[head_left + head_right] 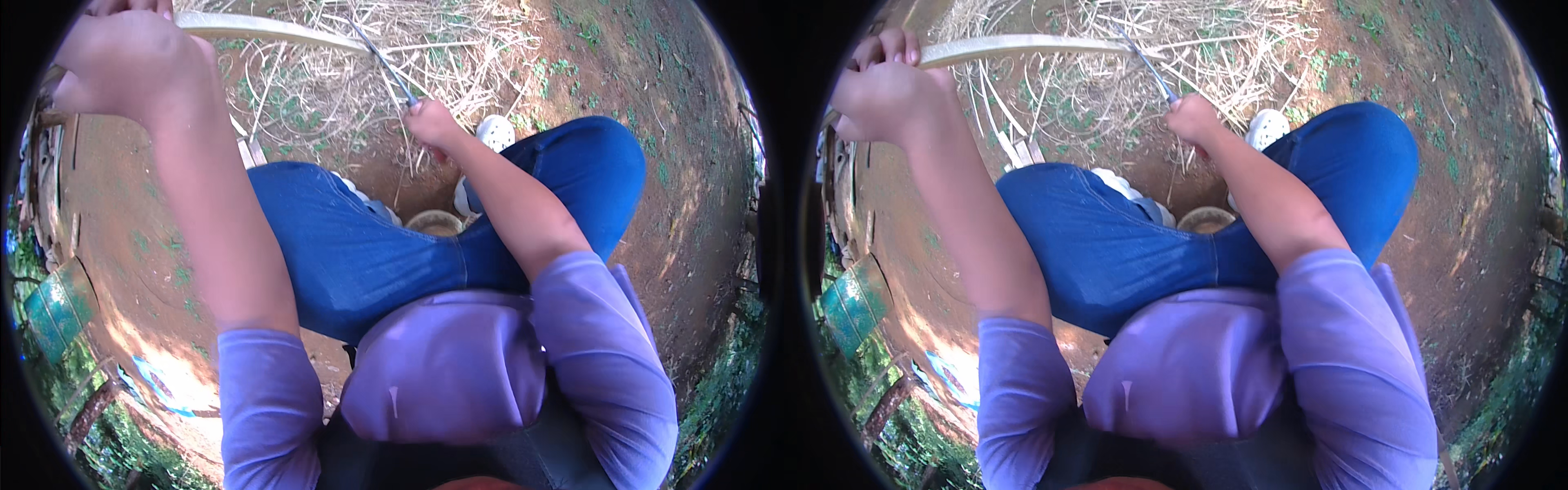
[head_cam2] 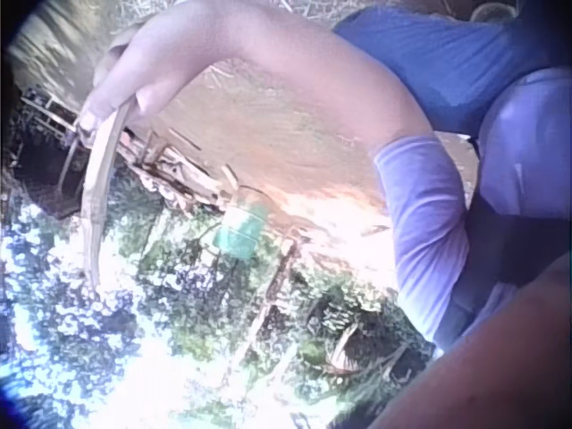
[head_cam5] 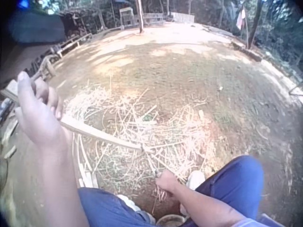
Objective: The person uses a knife to shave and smooth several thin strips of bamboo while sitting outside.
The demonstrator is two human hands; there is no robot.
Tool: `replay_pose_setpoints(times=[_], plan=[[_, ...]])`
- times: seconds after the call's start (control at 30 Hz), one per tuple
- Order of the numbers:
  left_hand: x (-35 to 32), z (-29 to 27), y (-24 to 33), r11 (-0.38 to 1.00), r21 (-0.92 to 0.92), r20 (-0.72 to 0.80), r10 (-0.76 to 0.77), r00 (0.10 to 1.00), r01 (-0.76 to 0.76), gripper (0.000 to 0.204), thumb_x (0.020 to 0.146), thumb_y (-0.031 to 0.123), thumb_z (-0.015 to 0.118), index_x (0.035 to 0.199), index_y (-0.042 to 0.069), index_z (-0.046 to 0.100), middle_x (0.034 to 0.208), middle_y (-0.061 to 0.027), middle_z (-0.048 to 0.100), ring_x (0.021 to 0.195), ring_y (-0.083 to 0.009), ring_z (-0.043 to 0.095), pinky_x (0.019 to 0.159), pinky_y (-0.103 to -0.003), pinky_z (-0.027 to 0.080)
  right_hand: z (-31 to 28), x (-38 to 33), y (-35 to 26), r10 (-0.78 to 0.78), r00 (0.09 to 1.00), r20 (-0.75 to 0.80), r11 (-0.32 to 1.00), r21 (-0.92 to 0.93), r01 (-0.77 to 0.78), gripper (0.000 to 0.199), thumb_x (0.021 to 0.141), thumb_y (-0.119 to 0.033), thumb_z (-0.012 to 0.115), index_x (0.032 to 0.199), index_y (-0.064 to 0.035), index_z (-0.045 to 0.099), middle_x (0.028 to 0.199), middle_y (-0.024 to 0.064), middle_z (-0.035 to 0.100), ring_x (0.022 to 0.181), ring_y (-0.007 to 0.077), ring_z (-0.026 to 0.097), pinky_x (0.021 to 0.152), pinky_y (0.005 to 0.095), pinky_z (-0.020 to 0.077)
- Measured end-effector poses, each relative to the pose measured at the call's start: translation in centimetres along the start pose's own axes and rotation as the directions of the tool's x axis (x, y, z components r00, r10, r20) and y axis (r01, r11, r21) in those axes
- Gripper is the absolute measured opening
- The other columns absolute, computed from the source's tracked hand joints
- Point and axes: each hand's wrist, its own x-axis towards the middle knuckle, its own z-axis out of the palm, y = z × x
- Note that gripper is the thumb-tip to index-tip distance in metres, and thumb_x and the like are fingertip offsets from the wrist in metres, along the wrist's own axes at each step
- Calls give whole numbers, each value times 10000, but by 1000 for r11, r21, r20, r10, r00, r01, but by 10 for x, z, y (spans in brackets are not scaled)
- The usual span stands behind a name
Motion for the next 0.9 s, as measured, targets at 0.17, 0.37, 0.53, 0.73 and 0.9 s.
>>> replay_pose_setpoints(times=[0.17,0.37,0.53,0.73,0.9], plan=[[2,-17,-3,999,19,-11,-40,999,40,367,957,228,522,929,-37,270,698,-109,368,478,-162,345,409,-309,261,0,-26,-52,44,985,165,918,383,-105,314,969,-272,683,769,-79,535,623,56,585,478,145,557,463,334,486],[-4,-9,3,1000,9,-16,-11,1000,11,373,967,264,512,864,-51,339,716,-102,381,487,-148,326,410,-297,262,-17,-72,-119,-224,974,42,969,122,217,227,953,-249,675,861,-47,625,738,115,678,650,227,671,620,388,561],[-6,-13,-1,1000,23,-21,5,1000,-4,362,975,253,467,853,-77,382,720,-113,389,490,-149,329,413,-298,264,-15,-92,-142,-394,919,-37,900,189,393,294,940,-313,666,935,-20,644,809,142,685,740,282,682,722,410,562],[-12,-9,14,992,113,-10,-48,999,48,274,856,186,361,829,-78,426,673,-85,322,482,-156,327,416,-302,268,10,-3,-12,31,999,39,1000,2,-31,292,969,-284,596,965,-1,667,816,187,705,672,246,699,622,399,556],[3,-18,-7,998,58,-73,-32,997,36,269,859,191,371,834,-70,430,658,-100,352,478,-163,297,428,-307,267,11,-20,-51,101,971,216,859,474,-195,318,932,-230,709,724,-111,500,603,37,584,476,140,554,454,329,467]])
